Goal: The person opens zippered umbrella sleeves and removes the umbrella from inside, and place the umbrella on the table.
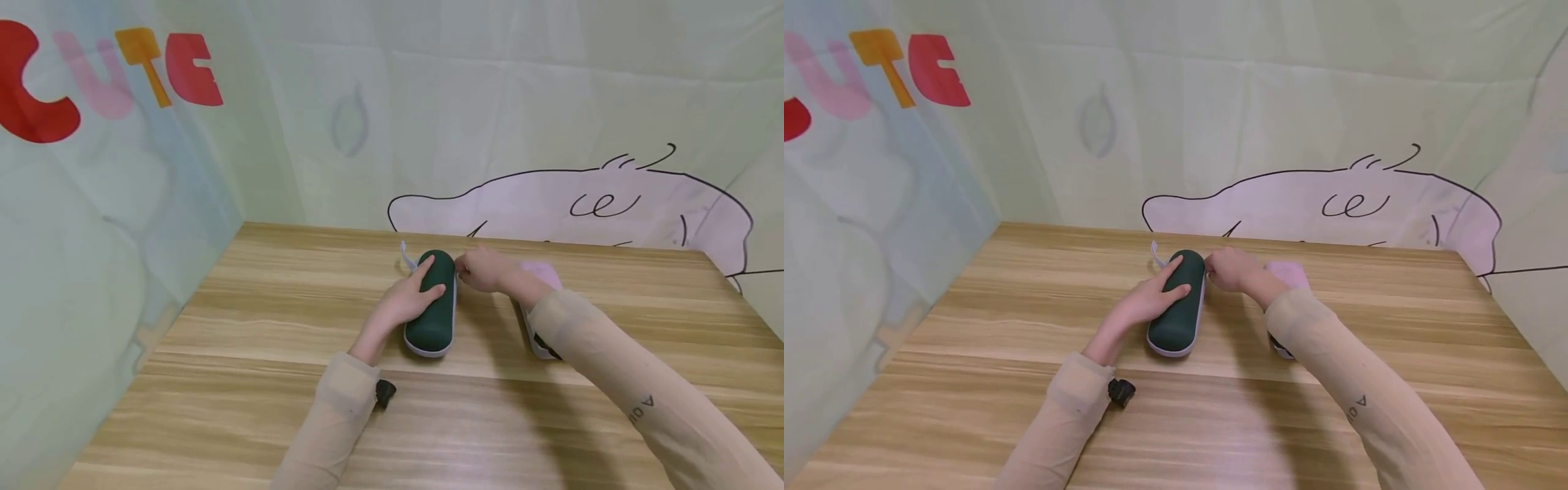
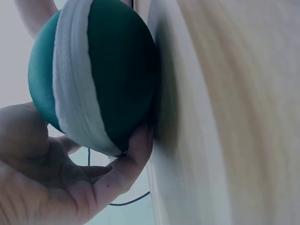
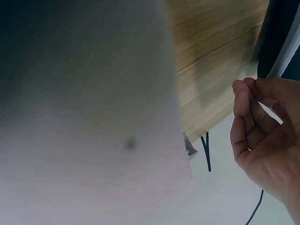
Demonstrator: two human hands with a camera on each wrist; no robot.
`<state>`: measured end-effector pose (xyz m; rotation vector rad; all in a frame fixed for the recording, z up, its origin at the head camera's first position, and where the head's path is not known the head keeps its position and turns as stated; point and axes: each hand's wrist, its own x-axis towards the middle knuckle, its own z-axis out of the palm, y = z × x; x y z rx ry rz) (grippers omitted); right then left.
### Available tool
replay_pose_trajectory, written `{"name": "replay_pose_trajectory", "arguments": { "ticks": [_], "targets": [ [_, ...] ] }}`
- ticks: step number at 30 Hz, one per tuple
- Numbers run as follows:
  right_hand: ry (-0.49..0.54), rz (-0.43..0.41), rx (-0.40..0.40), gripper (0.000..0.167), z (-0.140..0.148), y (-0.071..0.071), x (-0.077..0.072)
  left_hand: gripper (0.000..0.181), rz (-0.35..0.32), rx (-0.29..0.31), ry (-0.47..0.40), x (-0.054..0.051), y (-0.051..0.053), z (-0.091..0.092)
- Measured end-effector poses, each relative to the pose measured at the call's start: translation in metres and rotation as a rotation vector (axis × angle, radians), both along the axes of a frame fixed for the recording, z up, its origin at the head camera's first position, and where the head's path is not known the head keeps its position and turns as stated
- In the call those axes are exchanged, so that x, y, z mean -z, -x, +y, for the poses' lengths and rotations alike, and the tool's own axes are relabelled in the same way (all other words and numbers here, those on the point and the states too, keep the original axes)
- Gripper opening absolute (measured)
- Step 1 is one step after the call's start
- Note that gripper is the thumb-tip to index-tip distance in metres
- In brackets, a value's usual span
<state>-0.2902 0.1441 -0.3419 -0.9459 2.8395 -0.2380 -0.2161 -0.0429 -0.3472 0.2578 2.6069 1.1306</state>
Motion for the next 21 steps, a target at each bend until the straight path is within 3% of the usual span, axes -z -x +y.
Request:
{"name": "replay_pose_trajectory", "arguments": {
  "ticks": [21],
  "targets": [
    [-0.081, 0.007, 0.023, 0.015, -0.0051, -0.0103, -0.0032, 0.065, -0.015, 0.005, 0.007, 0.0000, 0.0003, -0.0006]
  ]
}}
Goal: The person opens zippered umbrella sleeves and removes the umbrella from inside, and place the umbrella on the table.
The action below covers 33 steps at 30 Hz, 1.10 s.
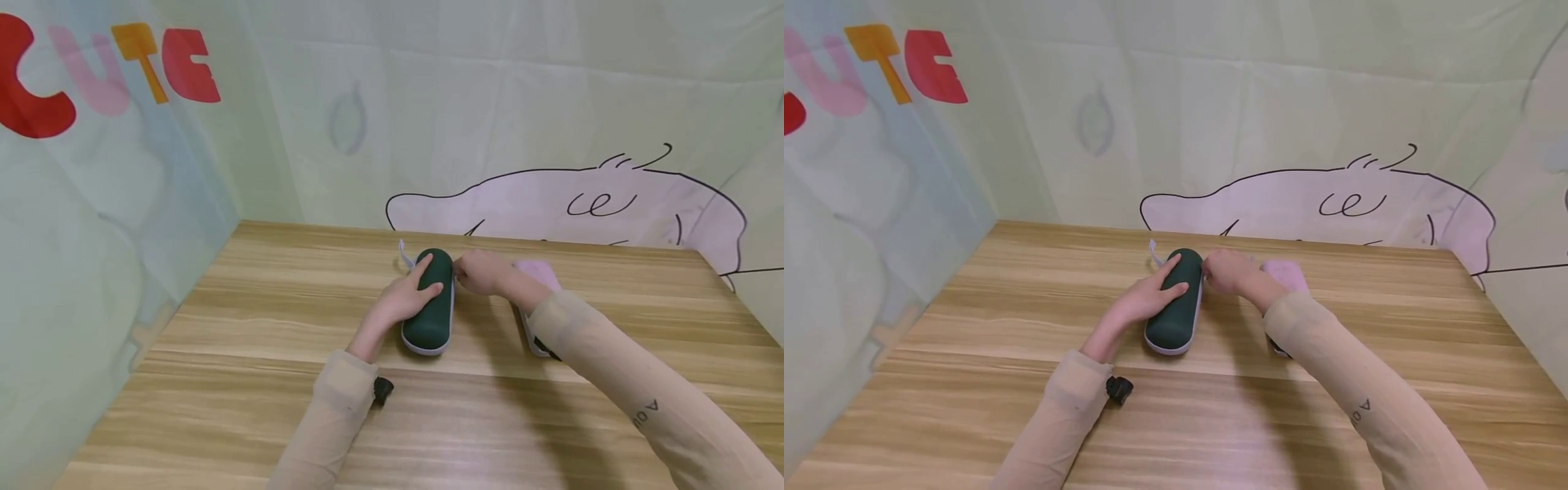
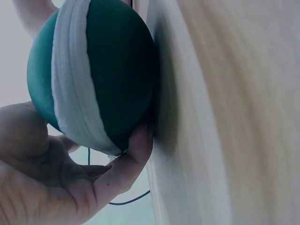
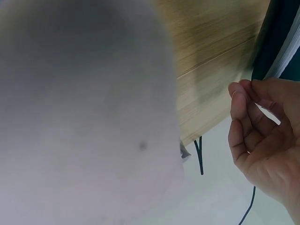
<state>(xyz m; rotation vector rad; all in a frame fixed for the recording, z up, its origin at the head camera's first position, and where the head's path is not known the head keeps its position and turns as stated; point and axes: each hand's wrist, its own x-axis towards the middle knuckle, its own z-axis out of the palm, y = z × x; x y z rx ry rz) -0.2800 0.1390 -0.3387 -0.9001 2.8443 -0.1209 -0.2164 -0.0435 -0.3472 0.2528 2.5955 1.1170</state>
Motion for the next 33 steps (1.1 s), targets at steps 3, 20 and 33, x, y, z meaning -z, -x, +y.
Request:
{"name": "replay_pose_trajectory", "arguments": {
  "ticks": [3, 20, 33],
  "targets": [
    [0.000, -0.007, -0.004, 0.015, -0.0013, -0.0021, -0.0018, 0.065, 0.003, -0.004, 0.004, 0.0002, 0.0004, -0.0007],
    [0.009, 0.020, -0.025, 0.015, -0.0031, -0.0074, -0.0002, 0.065, -0.016, -0.013, 0.011, -0.0004, 0.0001, -0.0035],
    [0.021, 0.011, -0.021, 0.015, 0.0006, -0.0083, 0.0005, 0.065, -0.017, -0.005, 0.014, -0.0011, -0.0006, -0.0005]
  ]
}}
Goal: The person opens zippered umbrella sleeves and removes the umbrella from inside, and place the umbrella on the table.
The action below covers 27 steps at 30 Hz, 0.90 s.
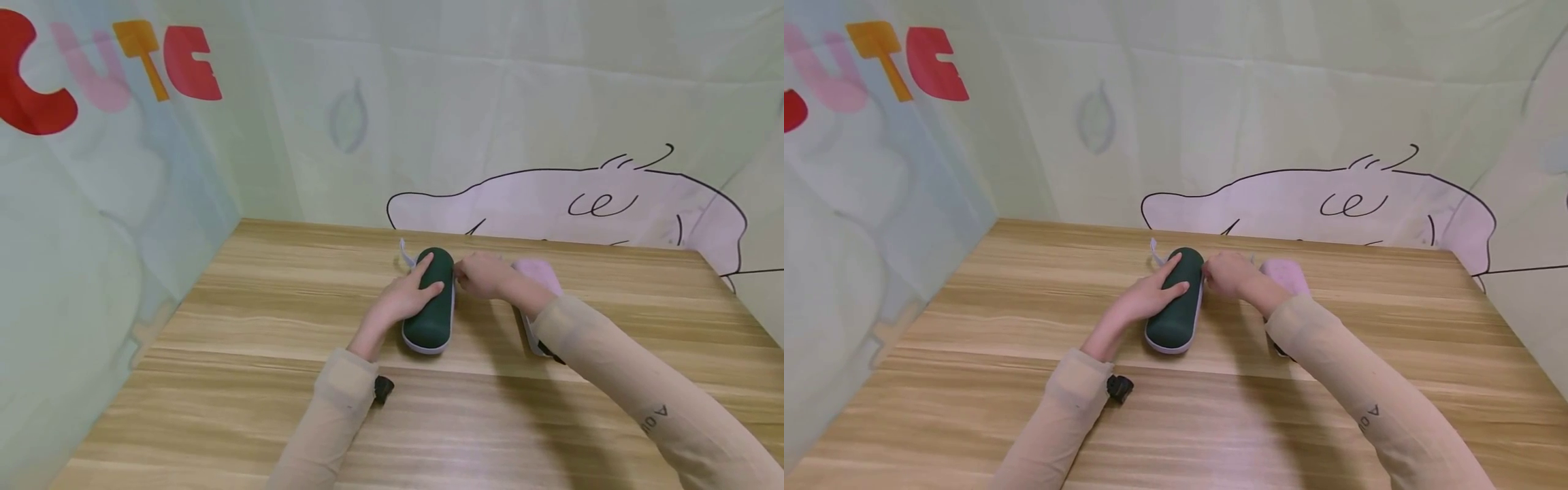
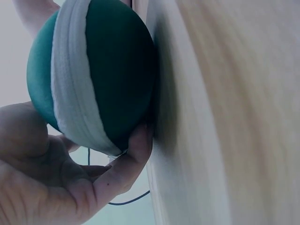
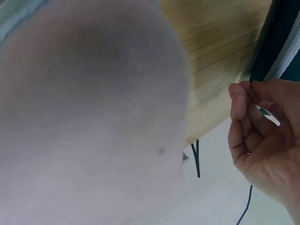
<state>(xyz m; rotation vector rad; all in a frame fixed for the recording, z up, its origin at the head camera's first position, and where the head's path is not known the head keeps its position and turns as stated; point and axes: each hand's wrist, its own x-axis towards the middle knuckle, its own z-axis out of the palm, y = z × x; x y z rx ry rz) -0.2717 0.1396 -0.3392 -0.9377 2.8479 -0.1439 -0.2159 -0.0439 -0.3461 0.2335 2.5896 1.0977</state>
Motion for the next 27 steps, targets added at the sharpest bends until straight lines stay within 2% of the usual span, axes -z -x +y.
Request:
{"name": "replay_pose_trajectory", "arguments": {
  "ticks": [18, 27],
  "targets": [
    [0.011, 0.045, -0.037, 0.019, 0.0029, -0.0044, 0.0001, 0.066, 0.014, 0.012, -0.002, 0.0018, 0.0005, 0.0006],
    [0.053, 0.038, -0.056, 0.018, 0.0041, -0.0087, -0.0006, 0.065, 0.010, 0.002, -0.018, 0.0035, 0.0006, 0.0002]
  ]
}}
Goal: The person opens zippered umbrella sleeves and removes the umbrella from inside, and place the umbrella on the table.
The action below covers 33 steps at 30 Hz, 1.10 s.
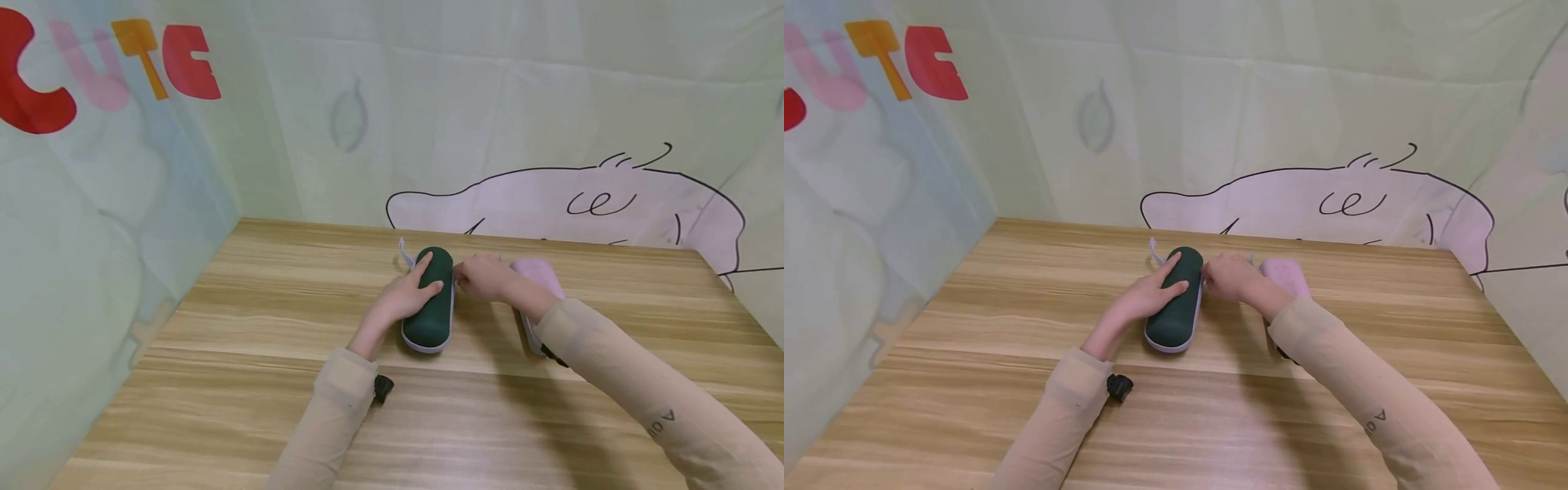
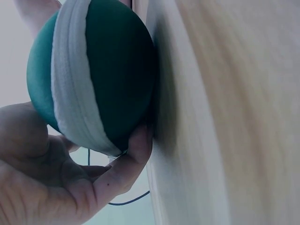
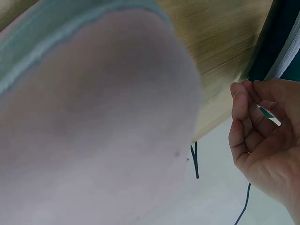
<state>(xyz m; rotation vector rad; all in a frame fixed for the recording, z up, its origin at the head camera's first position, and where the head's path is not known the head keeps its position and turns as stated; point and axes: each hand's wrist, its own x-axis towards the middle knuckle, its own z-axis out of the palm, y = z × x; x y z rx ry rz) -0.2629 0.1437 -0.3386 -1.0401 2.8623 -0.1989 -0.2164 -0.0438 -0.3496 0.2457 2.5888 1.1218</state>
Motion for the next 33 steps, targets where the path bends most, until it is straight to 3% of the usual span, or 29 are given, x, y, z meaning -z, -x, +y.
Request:
{"name": "replay_pose_trajectory", "arguments": {
  "ticks": [18, 33],
  "targets": [
    [0.094, 0.046, -0.074, 0.024, 0.0059, -0.0053, 0.0039, 0.066, 0.011, 0.001, 0.017, 0.0002, 0.0001, 0.0010],
    [0.106, 0.042, -0.057, 0.022, 0.0045, -0.0082, 0.0064, 0.065, 0.000, 0.000, 0.004, -0.0011, -0.0008, -0.0004]
  ]
}}
